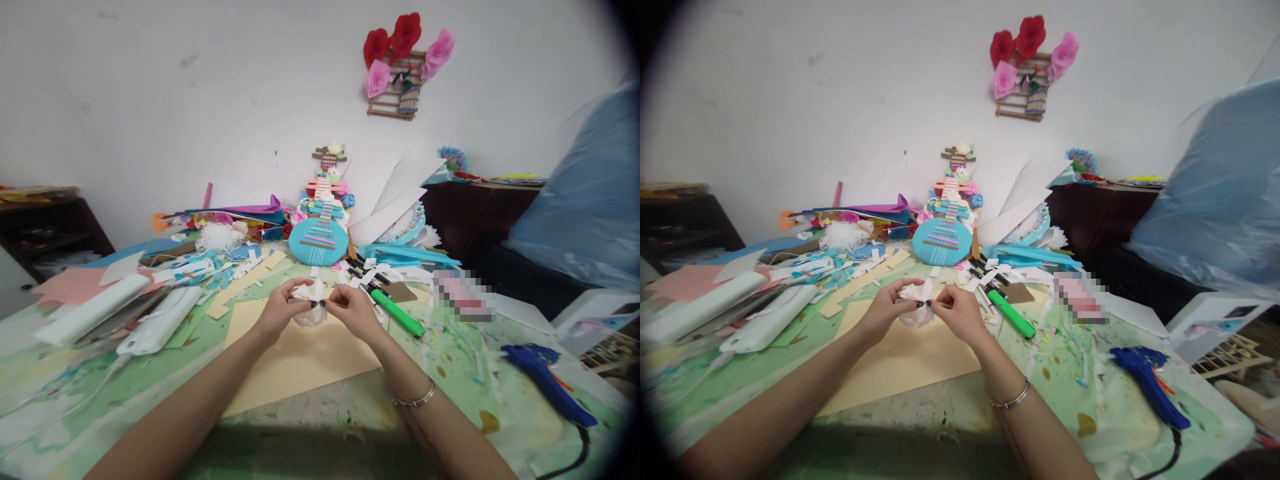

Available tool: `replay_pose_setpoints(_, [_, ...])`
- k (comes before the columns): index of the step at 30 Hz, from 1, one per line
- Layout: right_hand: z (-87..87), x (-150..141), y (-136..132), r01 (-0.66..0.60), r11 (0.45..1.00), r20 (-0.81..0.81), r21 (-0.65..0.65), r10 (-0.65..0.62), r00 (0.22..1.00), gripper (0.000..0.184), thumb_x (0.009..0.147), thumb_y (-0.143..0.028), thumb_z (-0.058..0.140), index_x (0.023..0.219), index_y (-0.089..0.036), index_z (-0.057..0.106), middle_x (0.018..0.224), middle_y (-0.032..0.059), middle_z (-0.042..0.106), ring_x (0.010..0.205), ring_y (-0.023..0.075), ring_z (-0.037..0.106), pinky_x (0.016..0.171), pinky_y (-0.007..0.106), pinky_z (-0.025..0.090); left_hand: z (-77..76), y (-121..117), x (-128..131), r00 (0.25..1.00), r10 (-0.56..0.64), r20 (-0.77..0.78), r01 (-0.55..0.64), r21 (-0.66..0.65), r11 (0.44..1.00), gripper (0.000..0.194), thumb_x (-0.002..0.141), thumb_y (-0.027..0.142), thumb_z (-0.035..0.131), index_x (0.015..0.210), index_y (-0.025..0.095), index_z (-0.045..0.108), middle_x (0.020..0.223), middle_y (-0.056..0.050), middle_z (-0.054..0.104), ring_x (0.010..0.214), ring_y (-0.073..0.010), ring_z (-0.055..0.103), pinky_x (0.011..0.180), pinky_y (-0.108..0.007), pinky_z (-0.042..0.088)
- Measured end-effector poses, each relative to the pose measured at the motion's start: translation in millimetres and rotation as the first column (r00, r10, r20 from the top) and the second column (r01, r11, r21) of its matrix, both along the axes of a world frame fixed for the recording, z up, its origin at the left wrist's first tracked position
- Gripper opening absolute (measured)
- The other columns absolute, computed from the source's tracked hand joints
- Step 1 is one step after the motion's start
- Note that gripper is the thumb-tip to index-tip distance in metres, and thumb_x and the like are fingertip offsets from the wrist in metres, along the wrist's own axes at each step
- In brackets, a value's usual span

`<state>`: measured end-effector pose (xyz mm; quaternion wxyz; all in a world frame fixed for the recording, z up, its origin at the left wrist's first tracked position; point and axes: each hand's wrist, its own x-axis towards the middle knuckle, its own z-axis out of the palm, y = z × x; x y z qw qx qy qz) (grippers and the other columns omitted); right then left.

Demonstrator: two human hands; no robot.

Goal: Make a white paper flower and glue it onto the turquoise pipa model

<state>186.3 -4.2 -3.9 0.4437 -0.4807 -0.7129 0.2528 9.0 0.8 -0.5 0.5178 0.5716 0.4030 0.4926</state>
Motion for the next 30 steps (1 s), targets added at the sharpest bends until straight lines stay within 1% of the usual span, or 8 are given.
replay_pose_setpoints(5, [0.3,-0.3,-0.9,0.015,1.000,0.015,0.015,-0.015,1.000,0.018,0.071,-0.030,0.060,0.060,-0.018,0.052,0.055,-0.0022,0.054,0.052,0.0103,0.046,0.049,0.021,0.032,1.8,-1.0,0.9,1.000,0.011,0.010,-0.011,0.001,1.000,0.049,0.057,0.019,0.070,0.105,0.014,0.060,0.069,0.001,0.064,0.053,-0.0096,0.053,0.051,-0.019,0.038])
replay_pose_setpoints(10, [2.1,-1.1,-2.7,0.019,0.999,0.020,0.026,-0.020,1.000,0.018,0.071,-0.029,0.060,0.060,-0.019,0.051,0.054,-0.0025,0.053,0.051,0.0102,0.045,0.049,0.021,0.032,3.0,-2.1,1.8,1.000,0.029,-0.006,-0.029,-0.015,0.999,0.045,0.056,0.018,0.069,0.100,0.014,0.061,0.064,0.003,0.061,0.050,-0.0091,0.051,0.049,-0.019,0.036])
replay_pose_setpoints(15, [2.6,-0.8,-3.1,0.016,0.999,0.015,0.031,-0.017,1.000,0.017,0.071,-0.028,0.060,0.060,-0.018,0.052,0.055,-0.0023,0.054,0.052,0.0104,0.046,0.049,0.021,0.033,1.8,-1.5,1.6,1.000,0.018,-0.011,-0.018,-0.017,1.000,0.045,0.057,0.019,0.069,0.102,0.015,0.061,0.064,0.003,0.062,0.050,-0.0088,0.050,0.049,-0.019,0.035])
replay_pose_setpoints(21, [3.0,-1.4,-3.6,0.001,1.000,0.007,0.028,-0.001,1.000,0.017,0.071,-0.027,0.060,0.059,-0.018,0.051,0.055,-0.0020,0.055,0.052,0.0106,0.048,0.049,0.021,0.034,4.8,-4.0,1.8,0.999,0.029,-0.022,-0.030,-0.025,0.999,0.043,0.056,0.019,0.068,0.099,0.014,0.061,0.063,0.003,0.061,0.049,-0.0095,0.051,0.049,-0.019,0.035])
replay_pose_setpoints(30, [4.2,-1.4,-4.9,0.005,0.999,0.011,0.034,-0.006,1.000,0.018,0.070,-0.028,0.060,0.058,-0.018,0.051,0.054,-0.0022,0.054,0.051,0.0101,0.046,0.048,0.021,0.032,2.4,-2.3,1.3,0.999,0.029,-0.025,-0.029,-0.023,0.999,0.043,0.056,0.018,0.065,0.098,0.015,0.061,0.061,0.003,0.061,0.050,-0.0095,0.050,0.049,-0.019,0.035])
